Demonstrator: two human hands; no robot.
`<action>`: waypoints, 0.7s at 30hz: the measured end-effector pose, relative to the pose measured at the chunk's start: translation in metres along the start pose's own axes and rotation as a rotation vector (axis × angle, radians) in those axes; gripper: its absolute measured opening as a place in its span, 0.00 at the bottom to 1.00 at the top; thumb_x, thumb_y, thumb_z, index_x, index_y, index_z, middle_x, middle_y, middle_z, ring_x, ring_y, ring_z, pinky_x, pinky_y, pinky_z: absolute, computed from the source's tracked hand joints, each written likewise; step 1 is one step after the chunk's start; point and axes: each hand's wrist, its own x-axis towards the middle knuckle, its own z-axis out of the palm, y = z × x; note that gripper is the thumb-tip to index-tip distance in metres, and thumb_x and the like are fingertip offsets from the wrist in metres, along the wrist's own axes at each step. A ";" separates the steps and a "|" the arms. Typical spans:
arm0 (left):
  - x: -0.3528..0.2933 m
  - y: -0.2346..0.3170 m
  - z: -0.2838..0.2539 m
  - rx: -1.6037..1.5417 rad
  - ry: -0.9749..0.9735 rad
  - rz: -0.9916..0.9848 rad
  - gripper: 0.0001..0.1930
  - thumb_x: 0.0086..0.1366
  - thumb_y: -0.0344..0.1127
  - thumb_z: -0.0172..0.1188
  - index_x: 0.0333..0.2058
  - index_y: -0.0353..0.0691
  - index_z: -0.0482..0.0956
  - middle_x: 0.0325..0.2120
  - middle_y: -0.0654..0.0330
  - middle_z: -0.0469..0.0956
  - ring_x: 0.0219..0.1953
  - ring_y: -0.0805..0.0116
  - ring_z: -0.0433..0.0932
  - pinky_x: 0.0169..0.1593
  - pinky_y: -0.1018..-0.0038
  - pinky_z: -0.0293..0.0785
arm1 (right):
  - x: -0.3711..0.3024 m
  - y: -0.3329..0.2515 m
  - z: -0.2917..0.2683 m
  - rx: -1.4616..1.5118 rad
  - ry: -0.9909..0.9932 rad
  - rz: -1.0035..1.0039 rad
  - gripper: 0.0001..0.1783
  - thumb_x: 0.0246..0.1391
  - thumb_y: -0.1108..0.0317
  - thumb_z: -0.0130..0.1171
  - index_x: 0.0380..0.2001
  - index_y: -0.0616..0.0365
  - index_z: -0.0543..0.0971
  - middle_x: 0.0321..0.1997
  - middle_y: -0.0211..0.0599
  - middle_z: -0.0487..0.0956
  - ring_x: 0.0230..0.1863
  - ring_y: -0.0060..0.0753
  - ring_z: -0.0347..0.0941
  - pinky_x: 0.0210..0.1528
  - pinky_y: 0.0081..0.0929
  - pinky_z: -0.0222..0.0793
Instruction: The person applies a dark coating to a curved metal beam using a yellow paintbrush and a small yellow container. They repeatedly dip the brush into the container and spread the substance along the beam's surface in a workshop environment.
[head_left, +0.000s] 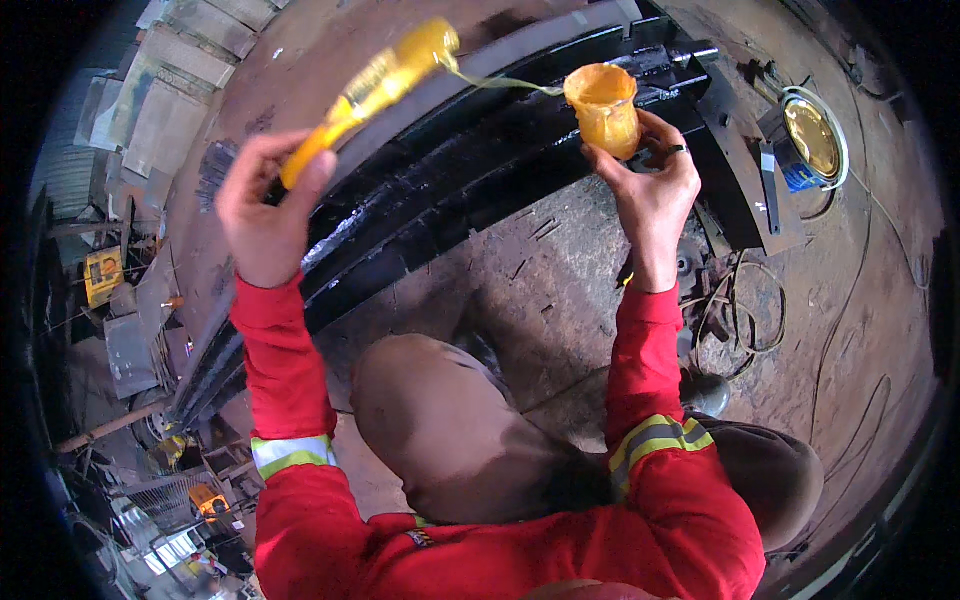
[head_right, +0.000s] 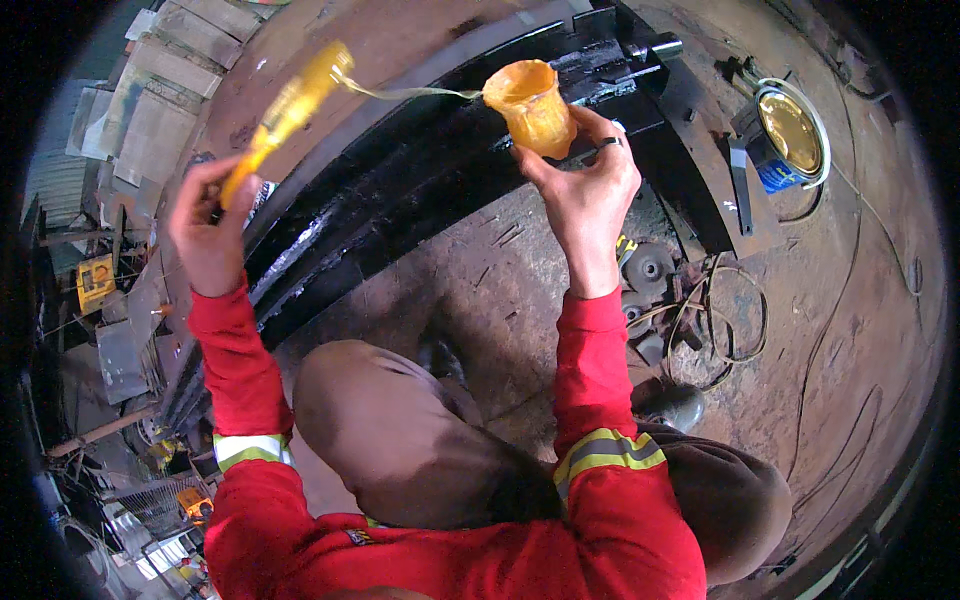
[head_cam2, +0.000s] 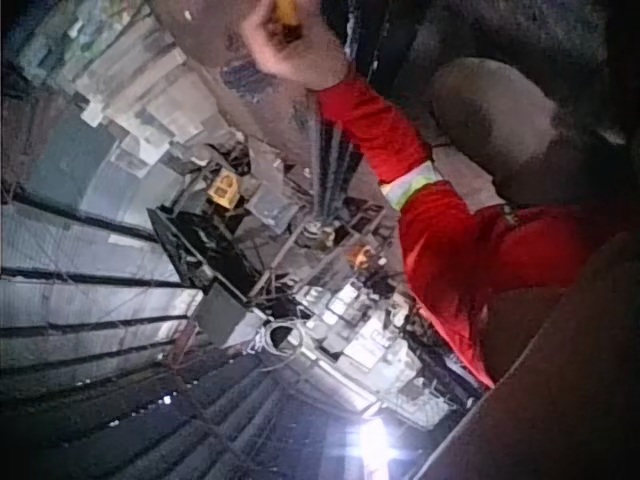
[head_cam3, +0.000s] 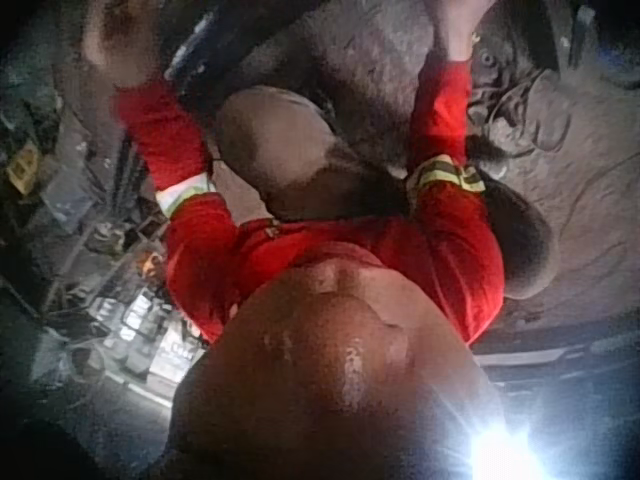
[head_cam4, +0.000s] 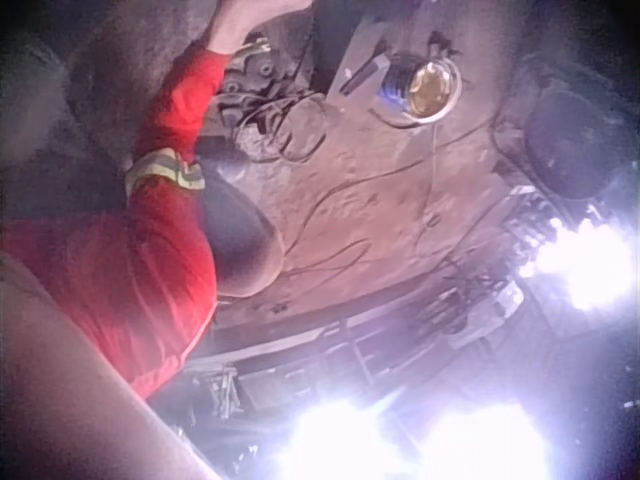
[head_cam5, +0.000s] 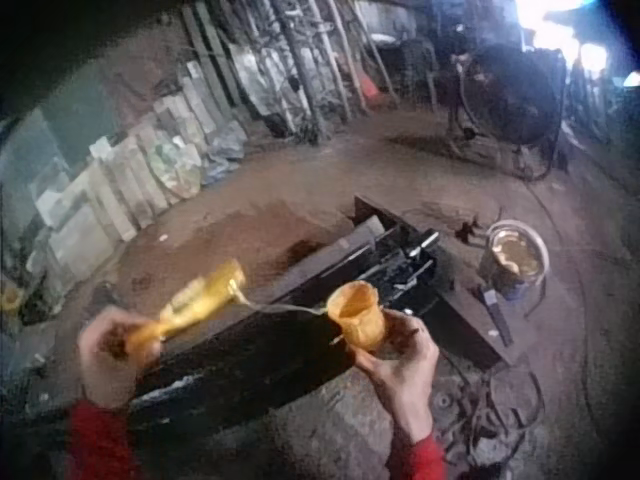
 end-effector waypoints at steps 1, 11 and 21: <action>-0.006 -0.003 0.008 0.110 -0.020 0.024 0.10 0.60 0.27 0.67 0.39 0.34 0.79 0.32 0.62 0.80 0.35 0.76 0.77 0.40 0.81 0.71 | 0.001 0.001 -0.002 0.000 0.011 -0.006 0.32 0.34 0.64 0.80 0.46 0.61 0.81 0.41 0.35 0.83 0.41 0.25 0.78 0.45 0.24 0.71; -0.008 -0.050 0.068 0.196 -0.095 -0.103 0.08 0.61 0.32 0.65 0.33 0.31 0.81 0.24 0.59 0.81 0.27 0.75 0.78 0.35 0.76 0.73 | 0.018 -0.020 -0.001 0.207 -0.012 -0.046 0.34 0.30 0.63 0.81 0.44 0.65 0.81 0.40 0.43 0.83 0.42 0.31 0.80 0.49 0.27 0.75; -0.016 -0.045 0.031 0.356 -0.160 0.004 0.09 0.60 0.36 0.68 0.32 0.35 0.81 0.20 0.57 0.78 0.23 0.71 0.78 0.30 0.75 0.71 | 0.042 -0.026 -0.018 0.130 -0.009 -0.208 0.37 0.35 0.61 0.81 0.50 0.64 0.78 0.42 0.42 0.83 0.43 0.30 0.81 0.48 0.28 0.77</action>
